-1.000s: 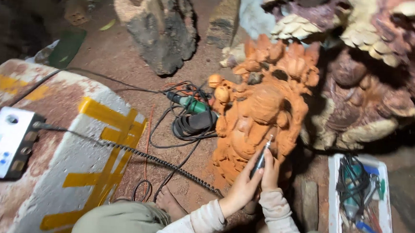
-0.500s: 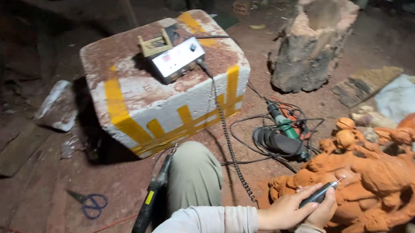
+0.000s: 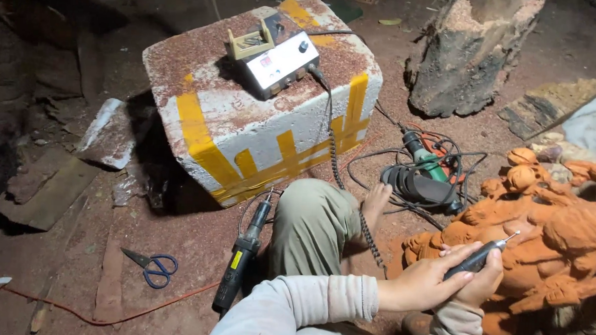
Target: Using a handheld rotary tool to carve and refine the details of a wooden statue.
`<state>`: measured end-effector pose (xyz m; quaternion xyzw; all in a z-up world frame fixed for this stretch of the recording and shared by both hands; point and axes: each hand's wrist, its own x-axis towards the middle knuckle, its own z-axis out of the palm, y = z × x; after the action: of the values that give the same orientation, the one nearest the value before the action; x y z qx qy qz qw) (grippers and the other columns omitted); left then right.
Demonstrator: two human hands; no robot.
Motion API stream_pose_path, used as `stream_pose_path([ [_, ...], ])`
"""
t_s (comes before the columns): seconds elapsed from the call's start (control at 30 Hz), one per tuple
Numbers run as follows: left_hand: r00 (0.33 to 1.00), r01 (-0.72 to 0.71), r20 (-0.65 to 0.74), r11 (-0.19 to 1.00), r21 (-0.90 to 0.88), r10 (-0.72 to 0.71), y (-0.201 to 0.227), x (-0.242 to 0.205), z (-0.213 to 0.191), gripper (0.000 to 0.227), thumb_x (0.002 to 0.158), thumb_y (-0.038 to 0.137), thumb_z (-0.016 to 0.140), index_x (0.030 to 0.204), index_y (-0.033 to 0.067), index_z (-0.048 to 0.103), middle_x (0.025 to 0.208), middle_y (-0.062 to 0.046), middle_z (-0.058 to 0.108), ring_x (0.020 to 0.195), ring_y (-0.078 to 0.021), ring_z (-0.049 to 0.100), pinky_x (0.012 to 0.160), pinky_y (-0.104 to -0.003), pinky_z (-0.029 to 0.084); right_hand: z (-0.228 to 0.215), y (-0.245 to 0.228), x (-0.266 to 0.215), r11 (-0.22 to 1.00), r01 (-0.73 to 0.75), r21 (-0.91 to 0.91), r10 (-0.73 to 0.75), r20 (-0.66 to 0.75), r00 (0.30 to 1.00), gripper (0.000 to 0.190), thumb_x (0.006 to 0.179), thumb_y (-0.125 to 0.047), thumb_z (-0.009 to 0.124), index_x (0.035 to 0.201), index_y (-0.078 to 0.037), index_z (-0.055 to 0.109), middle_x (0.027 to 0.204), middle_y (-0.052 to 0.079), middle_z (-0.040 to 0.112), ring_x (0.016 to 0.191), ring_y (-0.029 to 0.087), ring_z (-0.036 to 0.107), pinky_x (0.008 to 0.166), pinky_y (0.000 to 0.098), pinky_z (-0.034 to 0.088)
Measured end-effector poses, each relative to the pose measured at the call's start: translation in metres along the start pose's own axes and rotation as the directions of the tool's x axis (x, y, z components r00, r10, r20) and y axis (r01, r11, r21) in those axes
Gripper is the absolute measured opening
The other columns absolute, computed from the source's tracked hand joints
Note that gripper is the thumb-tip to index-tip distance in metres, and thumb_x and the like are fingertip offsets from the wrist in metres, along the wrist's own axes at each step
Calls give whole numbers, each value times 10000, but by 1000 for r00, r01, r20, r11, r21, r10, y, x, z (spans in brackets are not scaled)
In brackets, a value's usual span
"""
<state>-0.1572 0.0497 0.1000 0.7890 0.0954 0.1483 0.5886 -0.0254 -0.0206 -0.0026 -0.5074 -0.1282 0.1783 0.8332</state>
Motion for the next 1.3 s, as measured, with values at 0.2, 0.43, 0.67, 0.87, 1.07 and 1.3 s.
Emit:
stream_pose_path([
  [0.2,998,-3,57,1000,22,1,8,-3,2,617,1008,317,391,1603,196,283,1271,-230,647,870,-413,681,741,-459,547,10,-20,-18,998,40,55,-37,-39,999,411,1052,-397,366,964,-50,568,784,108,638,678,185,621,707,272,551],
  [0.43,997,-3,76,999,43,0,12,0,-7,631,1010,314,373,1616,173,261,1176,-270,666,760,-399,667,672,-453,532,21,-25,-19,999,25,36,-22,-82,996,413,1041,-419,384,1007,-54,573,793,86,645,683,166,637,698,257,560],
  [0.67,995,31,90,999,29,-33,-11,17,-11,669,1006,387,328,1631,156,273,1138,-295,650,798,-456,644,676,-479,514,-3,12,5,997,54,-63,-57,-53,997,397,1110,-374,350,1093,-24,537,813,106,641,693,193,661,690,274,596],
  [0.87,985,66,164,997,-38,-59,-12,26,-26,685,1008,375,315,1644,130,252,1210,-288,618,793,-412,641,676,-447,526,3,23,13,985,51,-166,-68,-94,993,429,1147,-411,315,1107,-45,535,850,80,637,726,164,651,705,246,584],
  [1.07,965,90,245,996,21,-92,-8,35,-25,706,979,400,284,1637,157,200,1428,-252,527,899,-443,633,732,-484,508,-5,18,14,1000,-1,22,3,-109,994,398,1120,-413,325,1082,-70,523,842,82,630,753,172,625,796,288,562],
  [1.3,925,5,381,1000,10,-9,-17,55,-1,699,981,365,268,1621,98,177,1346,-289,518,906,-427,618,734,-487,518,-45,22,22,994,49,-93,-67,-207,976,401,1103,-442,261,1124,-107,481,830,72,602,737,194,604,720,301,539],
])
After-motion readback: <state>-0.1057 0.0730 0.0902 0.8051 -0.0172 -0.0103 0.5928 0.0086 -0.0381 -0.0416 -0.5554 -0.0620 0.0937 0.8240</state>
